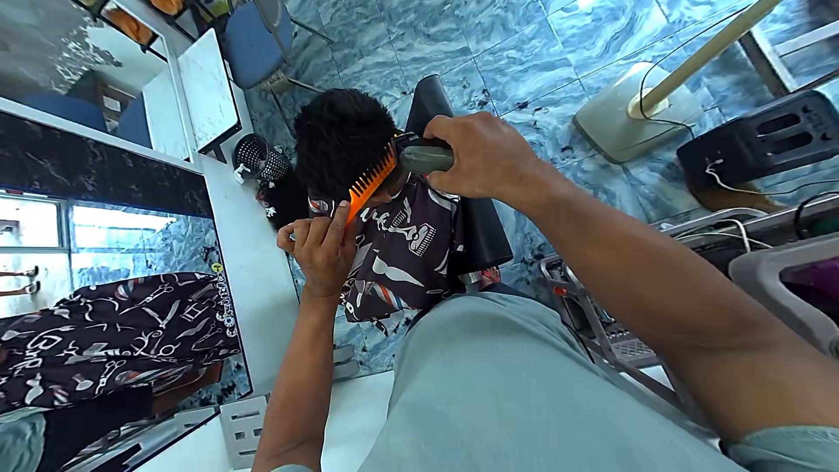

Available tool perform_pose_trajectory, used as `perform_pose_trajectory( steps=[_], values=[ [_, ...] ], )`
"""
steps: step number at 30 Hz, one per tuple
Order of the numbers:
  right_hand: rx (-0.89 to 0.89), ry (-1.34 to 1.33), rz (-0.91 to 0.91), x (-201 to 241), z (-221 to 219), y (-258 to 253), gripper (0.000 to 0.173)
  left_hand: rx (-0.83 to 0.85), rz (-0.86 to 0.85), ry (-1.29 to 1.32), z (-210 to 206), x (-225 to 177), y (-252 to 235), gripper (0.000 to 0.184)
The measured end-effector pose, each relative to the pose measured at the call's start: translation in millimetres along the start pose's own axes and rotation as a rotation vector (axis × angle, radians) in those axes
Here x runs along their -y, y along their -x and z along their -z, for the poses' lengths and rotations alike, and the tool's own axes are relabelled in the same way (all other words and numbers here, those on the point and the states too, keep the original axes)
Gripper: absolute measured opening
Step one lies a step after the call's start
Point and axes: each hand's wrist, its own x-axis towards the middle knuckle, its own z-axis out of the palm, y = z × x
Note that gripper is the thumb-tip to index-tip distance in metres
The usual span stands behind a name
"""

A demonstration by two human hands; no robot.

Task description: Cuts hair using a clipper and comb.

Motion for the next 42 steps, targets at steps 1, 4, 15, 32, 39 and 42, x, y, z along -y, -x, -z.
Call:
perform_pose_trajectory(
  steps=[1, 4, 15, 32, 39, 42],
  values=[
    [-0.004, 0.013, -0.006, 1.9, 0.3, 0.3, 0.048, 0.003, -0.003, 0.004, 0.3, 0.4, -0.5, 0.027],
    [-0.026, -0.004, 0.060, 9.1, -2.5, 0.5, 0.050, 0.006, -0.005, 0.016, 0.2, 1.9, -2.4, 0.026],
    [-0.027, 0.026, 0.045, 28.3, -9.8, 8.5, 0.050, 0.009, -0.024, 0.042, -0.6, 7.3, -5.3, 0.027],
    [-0.014, -0.140, 0.016, 35.1, -8.8, 31.2, 0.043, 0.001, 0.259, 0.172, 25.1, 25.7, -15.4, 0.038],
    [-0.209, -0.935, -0.420, -50.6, -29.5, 56.2, 0.046, 0.271, 0.507, 0.580, 18.6, -26.5, -36.8, 0.045],
    [-0.246, -1.051, -0.458, -57.7, -34.1, 52.5, 0.049, 0.436, 0.373, 0.450, 5.3, -26.9, -21.6, 0.043]
  ],
)
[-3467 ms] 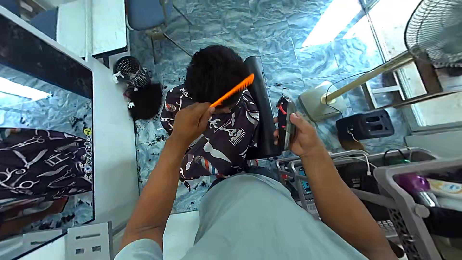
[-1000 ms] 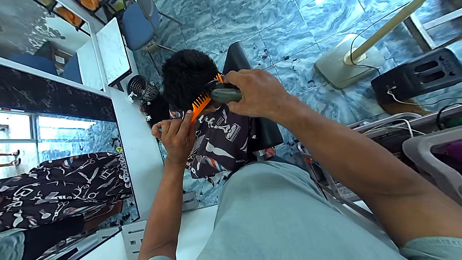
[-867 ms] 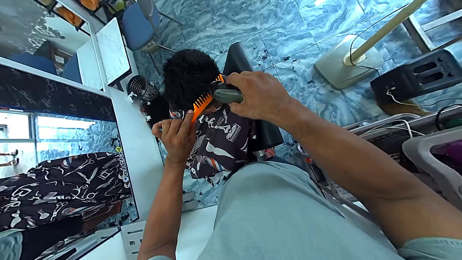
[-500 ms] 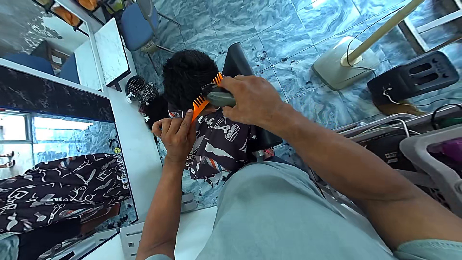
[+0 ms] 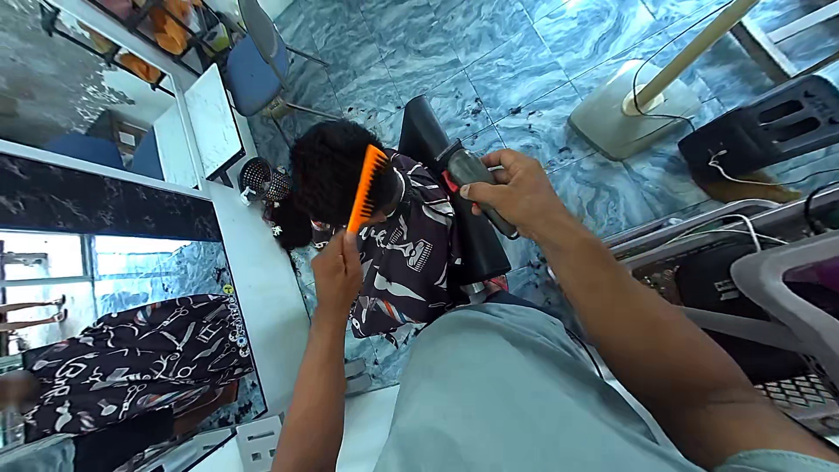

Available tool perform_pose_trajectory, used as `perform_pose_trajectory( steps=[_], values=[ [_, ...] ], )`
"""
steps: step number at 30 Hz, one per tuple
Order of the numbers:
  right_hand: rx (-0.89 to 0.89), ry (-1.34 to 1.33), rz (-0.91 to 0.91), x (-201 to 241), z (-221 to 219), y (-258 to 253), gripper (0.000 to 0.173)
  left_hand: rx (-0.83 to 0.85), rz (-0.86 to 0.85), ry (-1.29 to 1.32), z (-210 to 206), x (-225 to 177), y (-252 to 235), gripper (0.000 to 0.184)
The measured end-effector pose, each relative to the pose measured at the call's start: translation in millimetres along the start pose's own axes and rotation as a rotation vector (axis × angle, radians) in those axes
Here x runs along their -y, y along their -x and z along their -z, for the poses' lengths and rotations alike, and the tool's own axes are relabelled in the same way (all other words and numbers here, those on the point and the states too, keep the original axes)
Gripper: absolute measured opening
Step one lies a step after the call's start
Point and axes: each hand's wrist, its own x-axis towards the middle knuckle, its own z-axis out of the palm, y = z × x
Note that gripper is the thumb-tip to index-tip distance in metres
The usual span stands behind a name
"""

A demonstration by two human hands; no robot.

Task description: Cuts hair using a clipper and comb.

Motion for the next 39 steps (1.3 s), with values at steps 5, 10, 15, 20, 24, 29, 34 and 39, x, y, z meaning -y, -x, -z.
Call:
perform_pose_trajectory(
  steps=[5, 10, 15, 20, 24, 29, 34, 39],
  values=[
    [0.142, 0.218, 0.157, -6.6, -6.1, -23.6, 0.055, 0.023, -0.238, -0.340, -16.3, 28.3, 25.8, 0.040],
    [0.314, 0.597, 0.344, 4.3, -31.2, -42.9, 0.053, -0.225, -0.258, -0.473, -5.1, 29.4, 19.6, 0.032],
    [0.346, 0.641, 0.351, 17.0, -48.3, -39.8, 0.050, -0.308, -0.314, -0.470, 5.0, 26.3, 10.0, 0.032],
    [0.442, 0.520, 0.426, 17.0, -35.3, -50.1, 0.051, -0.068, -0.292, -0.411, 8.7, 7.1, 7.6, 0.032],
    [0.412, 0.718, 0.388, 42.5, -5.5, -74.4, 0.047, -0.215, -0.181, -0.375, 11.5, -9.4, -1.9, 0.035],
    [0.445, 0.902, 0.444, 85.3, -12.2, -86.7, 0.045, -0.343, -0.203, -0.429, 7.5, -18.7, -8.2, 0.034],
    [0.455, 1.023, 0.468, 104.3, -19.8, -81.9, 0.041, -0.367, -0.245, -0.460, 5.2, -18.9, -7.3, 0.032],
    [0.476, 1.056, 0.545, 109.6, -32.4, -69.0, 0.044, -0.367, -0.259, -0.476, 5.4, -19.2, -6.9, 0.031]
  ],
)
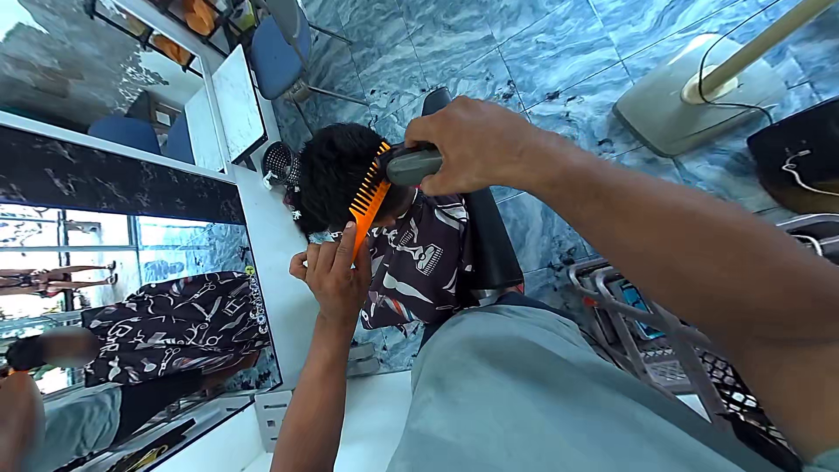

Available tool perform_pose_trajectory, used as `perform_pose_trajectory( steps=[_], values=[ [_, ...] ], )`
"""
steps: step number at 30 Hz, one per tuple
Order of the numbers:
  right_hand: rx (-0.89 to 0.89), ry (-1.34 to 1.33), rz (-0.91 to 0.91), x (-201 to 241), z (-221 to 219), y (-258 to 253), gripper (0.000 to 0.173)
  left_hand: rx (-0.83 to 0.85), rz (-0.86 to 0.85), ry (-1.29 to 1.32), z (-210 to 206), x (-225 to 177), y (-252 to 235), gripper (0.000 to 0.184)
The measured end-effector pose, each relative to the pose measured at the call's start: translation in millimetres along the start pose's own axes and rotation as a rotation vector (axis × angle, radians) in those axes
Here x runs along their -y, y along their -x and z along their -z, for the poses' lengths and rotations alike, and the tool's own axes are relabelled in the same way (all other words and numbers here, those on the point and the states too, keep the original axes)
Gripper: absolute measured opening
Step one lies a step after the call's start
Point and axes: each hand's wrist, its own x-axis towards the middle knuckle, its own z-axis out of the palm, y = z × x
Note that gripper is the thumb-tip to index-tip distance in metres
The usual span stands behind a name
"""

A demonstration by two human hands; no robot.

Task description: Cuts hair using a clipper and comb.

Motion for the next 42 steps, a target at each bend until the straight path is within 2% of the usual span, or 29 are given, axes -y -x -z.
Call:
perform_pose_trajectory(
  steps=[11, 15, 17, 20, 23, 25, 27, 28, 30, 32, 35, 42],
  values=[
    [0.038, 0.093, 0.037, 29.5, 1.5, 7.0, 0.035, 0.014, -0.040, 0.003, 1.1, 2.4, -3.3, 0.031],
    [0.070, 0.071, 0.064, 39.2, -0.7, 6.1, 0.042, 0.021, -0.028, 0.008, 0.9, 6.6, -2.5, 0.033],
    [0.070, -0.025, 0.091, 32.2, 0.5, 10.9, 0.041, 0.010, 0.117, 0.045, 11.1, 12.8, -5.4, 0.036],
    [-0.027, -0.197, 0.005, -10.5, 3.4, 25.7, 0.042, -0.036, 0.501, 0.371, 24.5, 1.9, -18.8, 0.031],
    [-0.139, -0.450, -0.140, -54.4, -6.6, 35.0, 0.048, 0.166, 0.692, 0.597, 15.4, -28.4, -22.6, 0.046],
    [-0.200, -0.638, -0.213, -68.8, -17.1, 35.0, 0.049, 0.330, 0.599, 0.537, -2.4, -35.7, -7.6, 0.045],
    [-0.203, -0.687, -0.223, -75.2, -27.5, 30.3, 0.051, 0.451, 0.341, 0.325, -14.8, -33.6, 17.1, 0.037],
    [-0.175, -0.648, -0.201, -76.3, -31.9, 26.5, 0.051, 0.470, 0.242, 0.210, -17.7, -33.0, 28.3, 0.039],
    [-0.086, -0.509, -0.125, -74.8, -39.4, 18.5, 0.051, 0.381, 0.132, 0.048, -19.5, -30.3, 40.3, 0.040],
    [-0.004, -0.372, -0.085, -68.4, -45.9, 11.6, 0.049, 0.263, 0.121, -0.006, -16.5, -26.6, 38.0, 0.036],
    [0.060, -0.300, -0.091, -59.7, -50.4, 3.9, 0.047, 0.144, 0.130, -0.022, -10.6, -24.9, 25.4, 0.035],
    [0.027, -0.430, -0.004, -40.8, -42.8, -3.4, 0.045, 0.064, 0.095, -0.067, -6.3, -23.1, 15.8, 0.034]
  ],
)
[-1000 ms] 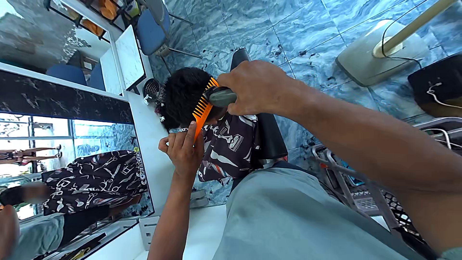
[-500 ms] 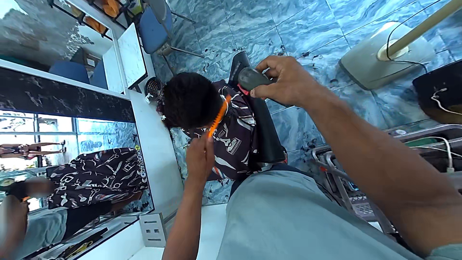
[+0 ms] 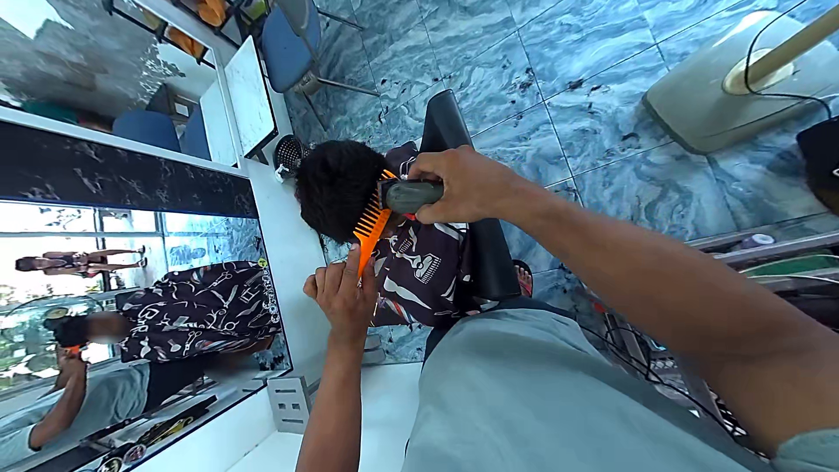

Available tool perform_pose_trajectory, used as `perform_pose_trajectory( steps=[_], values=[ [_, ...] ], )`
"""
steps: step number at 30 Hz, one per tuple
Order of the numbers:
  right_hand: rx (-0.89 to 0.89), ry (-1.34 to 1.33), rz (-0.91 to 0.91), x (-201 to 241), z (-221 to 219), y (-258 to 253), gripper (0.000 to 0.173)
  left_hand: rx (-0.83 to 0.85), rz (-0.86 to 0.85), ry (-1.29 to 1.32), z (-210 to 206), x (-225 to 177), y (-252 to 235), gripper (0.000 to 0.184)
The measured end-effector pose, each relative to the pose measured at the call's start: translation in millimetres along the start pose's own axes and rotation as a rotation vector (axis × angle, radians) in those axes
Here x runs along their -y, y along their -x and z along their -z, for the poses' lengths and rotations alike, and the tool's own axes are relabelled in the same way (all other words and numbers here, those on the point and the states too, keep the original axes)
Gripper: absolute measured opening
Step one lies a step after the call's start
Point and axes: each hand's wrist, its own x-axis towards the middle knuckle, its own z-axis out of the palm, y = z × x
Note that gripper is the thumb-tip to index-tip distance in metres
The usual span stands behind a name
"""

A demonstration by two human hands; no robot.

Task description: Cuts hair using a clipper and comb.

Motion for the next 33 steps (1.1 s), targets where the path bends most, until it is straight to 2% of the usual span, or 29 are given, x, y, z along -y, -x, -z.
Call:
perform_pose_trajectory(
  steps=[5, 7, 10, 12, 16, 19, 24, 26, 28, 29, 30, 31, 33],
  values=[
    [-0.002, 0.078, -0.047, 4.1, 1.9, 5.3, 0.043, -0.014, -0.017, -0.015, -0.6, -0.6, -1.7, 0.034],
    [0.011, 0.034, -0.007, 6.2, 2.4, 2.4, 0.044, 0.011, -0.035, -0.005, -1.5, -0.8, -1.9, 0.033],
    [0.047, -0.086, 0.077, -1.5, 0.5, -1.4, 0.044, 0.249, -0.096, 0.046, 2.7, -2.4, 2.8, 0.033],
    [0.044, -0.080, 0.008, -22.9, 1.5, -1.5, 0.044, 0.343, -0.088, 0.061, 1.8, -6.9, 4.5, 0.033],
    [0.069, -0.128, -0.112, -58.9, 0.8, -2.7, 0.046, 0.182, -0.006, 0.012, -0.7, -16.1, -4.8, 0.032],
    [0.088, -0.142, -0.105, -55.0, 3.7, -8.2, 0.045, 0.113, -0.012, -0.001, 0.2, -16.3, -13.6, 0.033],
    [0.093, -0.219, 0.034, -29.8, 11.4, -19.9, 0.039, 0.070, -0.054, -0.019, 2.2, -8.2, -19.5, 0.031],
    [0.123, -0.339, 0.044, -27.0, 16.8, -12.9, 0.037, 0.006, 0.099, -0.011, 17.4, 2.5, -27.9, 0.033],
    [0.095, -0.510, -0.017, -42.0, 21.2, 11.6, 0.035, -0.106, 0.438, 0.128, 42.6, 19.5, -50.2, 0.035],
    [0.067, -0.594, -0.083, -54.8, 22.6, 30.6, 0.035, -0.166, 0.537, 0.249, 54.0, 33.6, -61.5, 0.034],
    [0.030, -0.678, -0.163, -68.5, 21.4, 52.1, 0.036, -0.182, 0.550, 0.348, 63.1, 48.5, -71.0, 0.034],
    [-0.024, -0.748, -0.250, -83.7, 19.0, 73.0, 0.038, -0.134, 0.485, 0.408, 69.4, 59.9, -79.2, 0.035],
    [-0.146, -0.867, -0.418, -107.9, 2.5, 117.1, 0.042, 0.135, 0.187, 0.404, 79.5, 67.7, -96.0, 0.037]
  ],
)
